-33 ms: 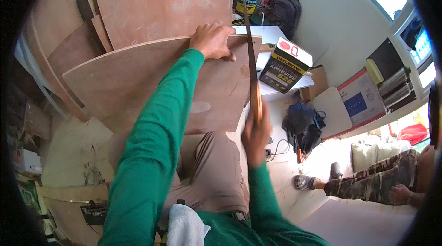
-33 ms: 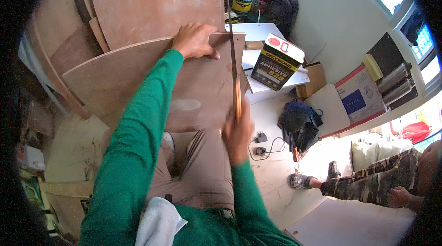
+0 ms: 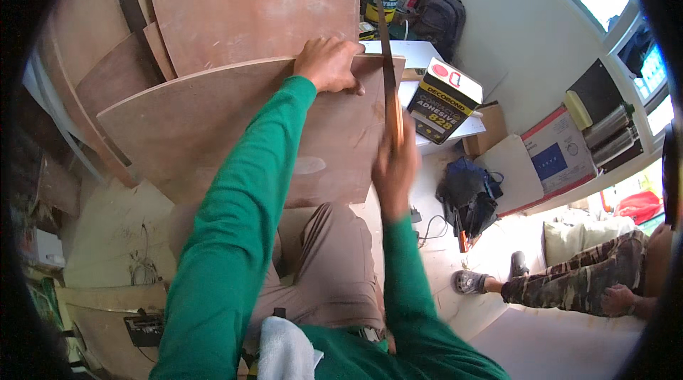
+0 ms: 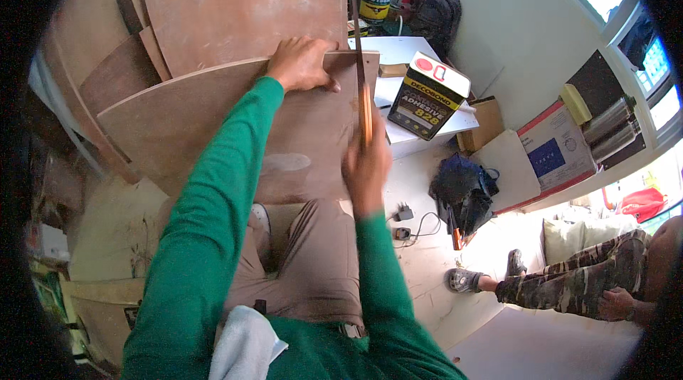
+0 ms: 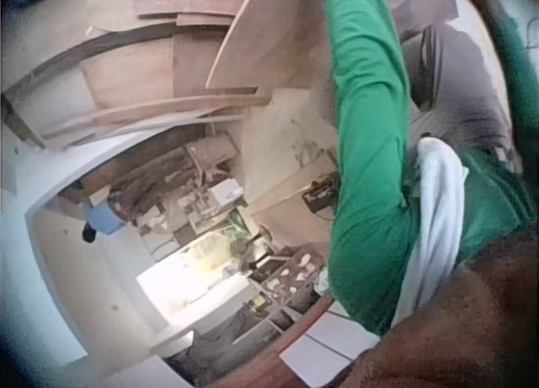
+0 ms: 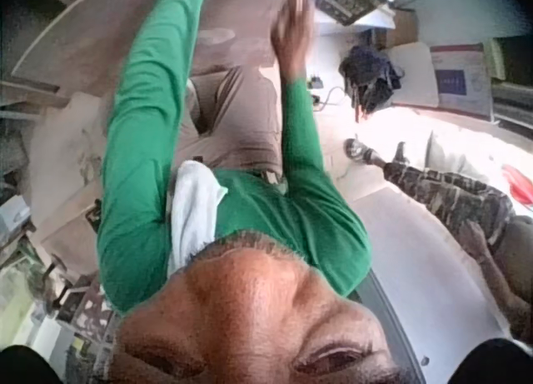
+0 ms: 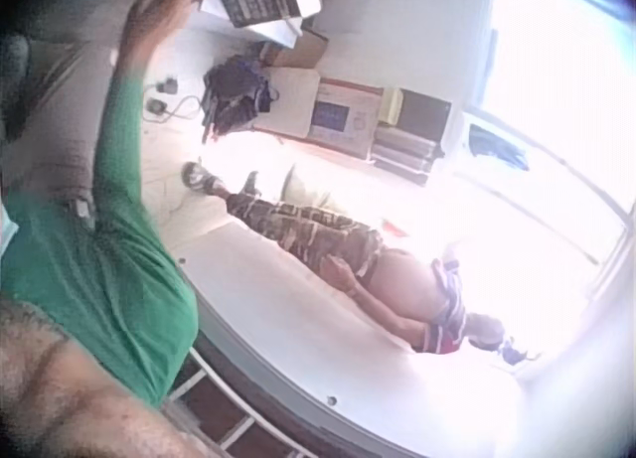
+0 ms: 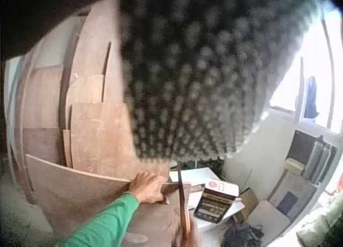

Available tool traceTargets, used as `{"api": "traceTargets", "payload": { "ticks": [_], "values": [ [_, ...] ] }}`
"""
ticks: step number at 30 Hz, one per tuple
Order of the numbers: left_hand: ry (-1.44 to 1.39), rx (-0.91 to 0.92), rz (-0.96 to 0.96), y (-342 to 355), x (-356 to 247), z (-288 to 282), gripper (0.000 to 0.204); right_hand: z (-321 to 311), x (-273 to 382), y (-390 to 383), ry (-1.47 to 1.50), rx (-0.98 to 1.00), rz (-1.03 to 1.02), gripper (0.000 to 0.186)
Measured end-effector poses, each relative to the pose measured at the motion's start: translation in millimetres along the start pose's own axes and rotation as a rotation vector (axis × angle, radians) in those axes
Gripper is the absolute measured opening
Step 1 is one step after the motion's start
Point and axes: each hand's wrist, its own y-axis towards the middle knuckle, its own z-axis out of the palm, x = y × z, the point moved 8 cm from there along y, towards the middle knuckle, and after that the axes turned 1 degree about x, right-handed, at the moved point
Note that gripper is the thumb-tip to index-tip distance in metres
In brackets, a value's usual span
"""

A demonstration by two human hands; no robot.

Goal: The person uses a hand saw to cut a line through a wood panel, then moves the panels and handles a circular saw on the floor.

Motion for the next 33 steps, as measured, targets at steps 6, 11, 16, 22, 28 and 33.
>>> {"api": "traceTargets", "payload": {
  "ticks": [6,11,16,22,28,33],
  "values": [
    [-0.042,0.061,0.017,10,1,10,0.072,11,1,42,0.017,0.071,0.122,0.031],
    [-0.027,0.056,-0.007,12,0,4,0.067,-79,-1,-150,0.008,0.151,0.358,0.04],
    [-0.029,0.073,-0.028,-1,2,-3,0.072,-4,1,-28,-0.041,0.092,0.12,0.036],
    [-0.047,0.123,-0.028,12,-8,10,0.076,19,-11,55,-0.067,0.025,0.054,0.027],
    [-0.044,0.062,-0.033,14,3,0,0.061,-73,-7,-164,0.028,0.178,0.44,0.048],
    [-0.048,0.11,-0.05,9,-7,4,0.061,15,-18,19,0.042,-0.04,-0.039,0.044]
  ]
}}
